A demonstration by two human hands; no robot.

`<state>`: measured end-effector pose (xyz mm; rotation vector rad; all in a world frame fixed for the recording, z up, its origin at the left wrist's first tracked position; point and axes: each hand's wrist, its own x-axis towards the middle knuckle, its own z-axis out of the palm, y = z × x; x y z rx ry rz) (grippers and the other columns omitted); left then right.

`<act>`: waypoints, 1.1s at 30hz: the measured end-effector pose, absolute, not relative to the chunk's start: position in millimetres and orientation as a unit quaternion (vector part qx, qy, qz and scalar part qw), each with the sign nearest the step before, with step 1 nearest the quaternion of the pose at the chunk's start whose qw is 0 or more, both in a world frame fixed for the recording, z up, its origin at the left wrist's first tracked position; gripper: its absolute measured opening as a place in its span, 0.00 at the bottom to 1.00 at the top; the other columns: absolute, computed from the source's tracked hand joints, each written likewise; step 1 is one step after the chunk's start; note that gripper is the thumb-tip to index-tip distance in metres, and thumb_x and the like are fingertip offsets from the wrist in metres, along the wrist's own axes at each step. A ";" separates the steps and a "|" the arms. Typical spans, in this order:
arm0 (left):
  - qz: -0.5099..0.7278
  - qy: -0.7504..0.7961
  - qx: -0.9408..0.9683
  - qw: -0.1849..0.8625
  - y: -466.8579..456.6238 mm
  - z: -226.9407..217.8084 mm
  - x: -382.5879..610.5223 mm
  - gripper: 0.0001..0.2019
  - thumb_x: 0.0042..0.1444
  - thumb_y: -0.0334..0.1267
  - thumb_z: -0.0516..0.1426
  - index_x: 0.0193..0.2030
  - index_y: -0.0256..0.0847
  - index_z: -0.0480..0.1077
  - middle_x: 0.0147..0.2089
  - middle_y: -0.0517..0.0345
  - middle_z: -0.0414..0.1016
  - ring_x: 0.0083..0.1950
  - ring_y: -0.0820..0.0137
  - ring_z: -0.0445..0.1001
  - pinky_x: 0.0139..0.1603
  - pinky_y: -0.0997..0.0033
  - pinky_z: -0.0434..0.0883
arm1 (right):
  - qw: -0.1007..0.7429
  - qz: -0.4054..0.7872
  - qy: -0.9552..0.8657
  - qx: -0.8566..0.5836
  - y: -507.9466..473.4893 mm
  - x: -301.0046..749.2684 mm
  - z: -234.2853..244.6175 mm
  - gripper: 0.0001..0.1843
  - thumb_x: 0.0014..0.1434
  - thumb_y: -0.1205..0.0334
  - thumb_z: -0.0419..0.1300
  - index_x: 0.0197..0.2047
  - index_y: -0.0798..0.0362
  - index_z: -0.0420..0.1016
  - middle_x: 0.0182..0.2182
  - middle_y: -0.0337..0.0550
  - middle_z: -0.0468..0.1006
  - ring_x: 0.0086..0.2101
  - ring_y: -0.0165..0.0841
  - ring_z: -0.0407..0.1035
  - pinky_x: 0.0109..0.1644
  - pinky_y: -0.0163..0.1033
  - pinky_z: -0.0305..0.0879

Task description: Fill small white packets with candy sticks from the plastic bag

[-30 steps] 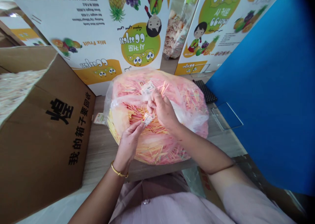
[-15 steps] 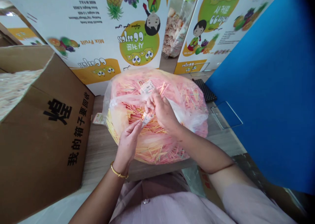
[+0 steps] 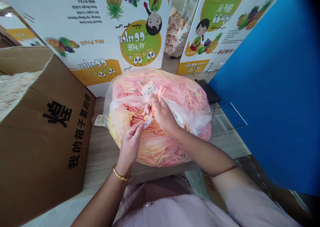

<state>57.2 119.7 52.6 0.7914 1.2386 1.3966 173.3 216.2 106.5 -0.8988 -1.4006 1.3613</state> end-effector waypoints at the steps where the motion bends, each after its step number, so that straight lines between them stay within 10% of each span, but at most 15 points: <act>1: 0.585 0.519 0.330 0.529 120.2 53.1 57.8 0.17 0.59 0.49 0.65 0.49 0.42 0.82 0.53 0.52 0.83 0.57 0.60 0.78 0.67 0.58 0.67 | 0.469 0.555 -0.580 -0.368 214.2 173.3 108.4 0.30 0.69 0.33 0.47 0.27 0.48 0.62 0.22 0.36 0.71 0.28 0.29 0.71 0.39 0.36 0.69; 8: 0.613 0.462 0.249 0.591 123.8 63.8 59.1 0.14 0.53 0.47 0.69 0.42 0.40 0.83 0.51 0.50 0.84 0.58 0.59 0.78 0.66 0.57 0.69 | 0.430 0.556 -0.628 -0.333 222.7 179.0 105.7 0.32 0.71 0.36 0.45 0.27 0.49 0.73 0.32 0.42 0.82 0.45 0.34 0.76 0.59 0.41 0.67; 16: 0.607 0.458 0.259 0.595 126.1 64.9 59.5 0.15 0.53 0.46 0.69 0.43 0.39 0.82 0.49 0.51 0.84 0.56 0.61 0.80 0.67 0.57 0.70 | 0.396 0.669 -0.526 -0.345 231.4 176.5 101.5 0.26 0.71 0.41 0.51 0.31 0.51 0.75 0.27 0.43 0.81 0.34 0.34 0.77 0.43 0.39 0.73; 33: 0.573 0.430 0.242 0.654 129.6 73.2 60.7 0.19 0.52 0.42 0.70 0.51 0.43 0.80 0.57 0.51 0.81 0.61 0.57 0.77 0.63 0.57 0.74 | 0.299 0.545 -0.696 -0.359 240.6 189.1 98.7 0.20 0.71 0.48 0.55 0.40 0.52 0.82 0.41 0.46 0.85 0.39 0.34 0.78 0.45 0.38 0.71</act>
